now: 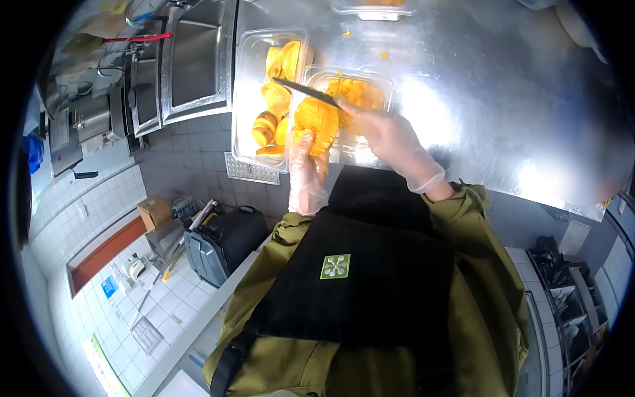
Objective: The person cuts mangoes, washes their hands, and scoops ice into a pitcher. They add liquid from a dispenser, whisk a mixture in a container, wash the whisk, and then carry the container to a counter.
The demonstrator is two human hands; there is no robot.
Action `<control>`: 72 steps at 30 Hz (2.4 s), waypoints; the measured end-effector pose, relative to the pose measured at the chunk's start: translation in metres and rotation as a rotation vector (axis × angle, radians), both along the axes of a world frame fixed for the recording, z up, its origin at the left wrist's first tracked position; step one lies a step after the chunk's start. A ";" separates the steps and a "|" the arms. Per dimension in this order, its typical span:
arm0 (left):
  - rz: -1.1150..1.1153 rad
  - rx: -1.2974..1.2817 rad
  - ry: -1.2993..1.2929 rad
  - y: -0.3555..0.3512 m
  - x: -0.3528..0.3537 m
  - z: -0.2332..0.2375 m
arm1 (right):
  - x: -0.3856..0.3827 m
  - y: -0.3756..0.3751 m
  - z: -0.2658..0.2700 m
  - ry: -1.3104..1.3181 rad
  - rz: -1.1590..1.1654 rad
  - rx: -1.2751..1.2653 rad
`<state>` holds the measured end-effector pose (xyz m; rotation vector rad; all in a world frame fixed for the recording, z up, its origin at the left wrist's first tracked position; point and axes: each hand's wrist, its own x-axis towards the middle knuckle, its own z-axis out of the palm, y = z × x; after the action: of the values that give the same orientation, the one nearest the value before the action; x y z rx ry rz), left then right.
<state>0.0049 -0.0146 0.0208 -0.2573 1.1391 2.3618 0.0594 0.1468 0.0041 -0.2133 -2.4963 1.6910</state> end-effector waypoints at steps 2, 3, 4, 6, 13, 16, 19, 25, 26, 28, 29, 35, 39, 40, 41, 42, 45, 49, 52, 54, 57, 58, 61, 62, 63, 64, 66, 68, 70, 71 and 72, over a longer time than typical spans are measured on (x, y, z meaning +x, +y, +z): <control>0.029 0.038 -0.014 0.000 -0.002 -0.005 | 0.002 0.001 0.001 0.006 0.017 -0.055; 0.015 0.036 -0.022 0.000 -0.001 -0.005 | 0.002 -0.001 0.001 -0.002 0.026 -0.058; 0.002 0.034 -0.030 -0.001 -0.002 -0.004 | 0.001 -0.003 0.001 -0.011 0.034 -0.062; -0.017 0.025 -0.030 -0.001 -0.003 -0.001 | -0.004 -0.005 0.002 -0.017 0.015 -0.023; -0.014 -0.014 0.017 -0.006 -0.004 -0.014 | -0.017 -0.012 0.001 -0.152 0.057 0.200; -0.013 -0.043 -0.006 -0.007 -0.008 -0.013 | -0.006 -0.010 0.016 -0.113 0.016 -0.003; -0.026 -0.033 -0.001 -0.005 -0.009 -0.010 | 0.010 -0.008 0.014 -0.119 0.119 -0.184; -0.065 -0.116 0.097 0.004 -0.007 0.002 | 0.010 -0.011 0.019 -0.013 0.135 -0.072; -0.071 -0.163 0.093 0.005 -0.005 0.005 | 0.011 -0.013 0.019 -0.035 0.130 0.019; -0.092 -0.158 0.132 0.005 -0.002 0.004 | 0.010 -0.018 0.016 -0.075 0.123 0.201; -0.101 -0.155 0.153 0.005 -0.001 0.003 | 0.008 -0.020 0.019 -0.057 0.112 0.278; -0.126 -0.248 0.257 -0.009 -0.001 -0.018 | -0.007 -0.029 0.020 0.077 0.101 0.545; -0.188 -0.278 0.252 -0.008 0.001 -0.016 | -0.022 -0.031 0.023 0.068 0.125 0.633; -0.191 -0.310 0.258 -0.007 0.004 -0.016 | -0.026 -0.030 0.022 0.064 0.123 0.657; -0.195 -0.342 0.265 -0.005 0.006 -0.015 | -0.029 -0.027 0.018 0.081 0.120 0.620; -0.155 -0.361 0.276 -0.002 0.006 -0.011 | -0.031 -0.023 0.015 0.100 0.117 0.583; -0.142 -0.283 0.179 -0.014 -0.001 -0.013 | -0.024 -0.019 0.021 0.031 0.209 0.545; -0.142 -0.243 0.206 -0.010 0.001 -0.012 | -0.022 -0.016 0.019 0.004 0.233 0.587; -0.164 -0.264 0.217 -0.013 0.001 -0.014 | -0.032 -0.019 0.012 -0.006 0.213 0.590; -0.182 -0.294 0.220 -0.014 0.004 -0.012 | -0.038 -0.021 0.004 -0.015 0.182 0.608; -0.158 -0.306 0.167 -0.013 -0.001 -0.003 | -0.037 -0.012 0.005 0.009 0.110 0.459; -0.100 -0.275 0.092 -0.012 -0.003 -0.001 | -0.035 -0.010 0.017 -0.074 0.149 0.443; 0.029 -0.137 0.068 -0.005 -0.010 -0.006 | -0.010 -0.015 0.020 -0.058 -0.008 0.093; 0.072 -0.111 0.060 -0.002 -0.011 -0.008 | -0.005 -0.019 0.023 -0.089 -0.016 0.030; 0.115 -0.085 0.053 0.001 -0.011 -0.010 | 0.001 -0.024 0.021 -0.051 -0.028 0.047; 0.117 -0.063 0.070 0.005 -0.012 -0.011 | 0.007 -0.030 0.015 -0.013 -0.041 0.064; 0.124 -0.049 0.113 0.015 -0.014 -0.011 | 0.011 -0.043 0.000 0.123 -0.108 0.058; 0.105 -0.028 0.159 0.018 -0.013 -0.011 | 0.013 -0.048 -0.008 0.113 -0.124 0.095; 0.103 -0.021 0.137 0.021 -0.011 -0.014 | 0.012 -0.048 -0.009 0.106 -0.148 0.167; 0.101 -0.018 0.125 0.023 -0.010 -0.016 | 0.011 -0.048 -0.009 0.101 -0.165 0.220; 0.109 -0.023 0.118 0.024 -0.008 -0.018 | 0.010 -0.048 -0.009 0.096 -0.180 0.272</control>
<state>-0.0033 0.0091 0.0023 -0.1942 1.2369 2.4886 0.0690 0.0986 -0.0050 -0.3107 -2.5148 1.2491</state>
